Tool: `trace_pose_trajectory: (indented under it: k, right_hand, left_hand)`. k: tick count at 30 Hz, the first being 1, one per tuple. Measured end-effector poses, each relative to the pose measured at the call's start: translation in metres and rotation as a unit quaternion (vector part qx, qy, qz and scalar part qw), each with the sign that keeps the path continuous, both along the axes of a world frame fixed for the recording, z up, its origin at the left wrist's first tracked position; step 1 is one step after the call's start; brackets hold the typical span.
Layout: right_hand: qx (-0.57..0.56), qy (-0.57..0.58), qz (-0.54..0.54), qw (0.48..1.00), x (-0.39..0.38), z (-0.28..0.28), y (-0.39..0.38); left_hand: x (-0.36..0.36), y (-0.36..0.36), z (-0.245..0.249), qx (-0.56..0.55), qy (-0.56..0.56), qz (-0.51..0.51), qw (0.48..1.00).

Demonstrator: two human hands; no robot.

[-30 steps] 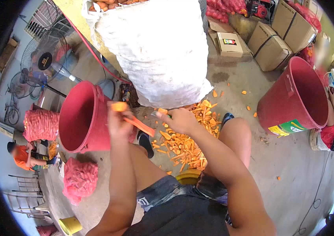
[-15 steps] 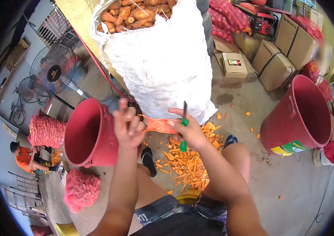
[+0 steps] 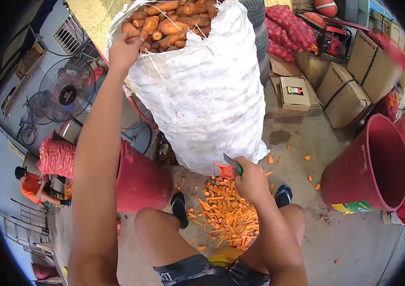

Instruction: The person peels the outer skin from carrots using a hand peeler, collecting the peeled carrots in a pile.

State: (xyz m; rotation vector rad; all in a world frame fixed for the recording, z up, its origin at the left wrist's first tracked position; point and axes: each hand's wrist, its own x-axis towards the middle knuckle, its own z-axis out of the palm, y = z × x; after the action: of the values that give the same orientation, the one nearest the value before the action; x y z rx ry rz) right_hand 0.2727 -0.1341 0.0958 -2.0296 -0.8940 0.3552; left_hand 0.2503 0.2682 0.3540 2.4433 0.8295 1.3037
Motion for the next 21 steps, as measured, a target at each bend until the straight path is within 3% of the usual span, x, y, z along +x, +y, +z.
trace_pose_trajectory:
  k: [2, 4, 7, 11, 14, 15, 16, 19, 21]
  right_hand:
    - [-0.024, 0.002, 0.006, 1.000, 0.007, -0.001, 0.005]
    - [-0.028, 0.009, 0.007, 1.000, 0.012, -0.004, 0.009]
    - [-0.042, 0.009, 0.008, 0.999, 0.020, -0.006, 0.013]
    - [-0.053, -0.013, 0.008, 0.999, 0.023, -0.013, 0.015]
    - [-0.007, -0.015, 0.020, 1.000, 0.023, -0.022, 0.012]
    - [-0.034, -0.022, 0.029, 0.999, 0.020, -0.018, 0.011]
    - [-0.062, -0.029, 0.039, 0.997, 0.017, -0.015, 0.010]
    - [-0.064, -0.058, 0.074, 0.994, 0.004, -0.020, 0.008]
    - [-0.047, -0.048, 0.082, 0.994, -0.011, -0.021, 0.012]
  left_hand:
    - [0.018, 0.038, 0.001, 0.033, 0.024, 0.046, 0.998]
    - [0.029, 0.055, 0.001, 0.101, 0.112, 0.156, 0.976]
    - [0.033, 0.061, 0.000, 0.060, 0.174, 0.156, 0.971]
    - [0.024, 0.053, 0.009, 0.060, 0.153, 0.163, 0.973]
    - [-0.009, 0.031, 0.017, -0.011, -0.016, 0.075, 0.997]
    - [-0.023, 0.024, 0.016, -0.007, -0.015, 0.078, 0.997]
    - [-0.037, 0.020, 0.013, -0.099, -0.087, 0.009, 0.991]
    - [-0.090, -0.011, -0.016, -0.295, -0.221, -0.127, 0.921]
    - [-0.126, -0.044, -0.056, -0.414, -0.272, -0.203, 0.845]
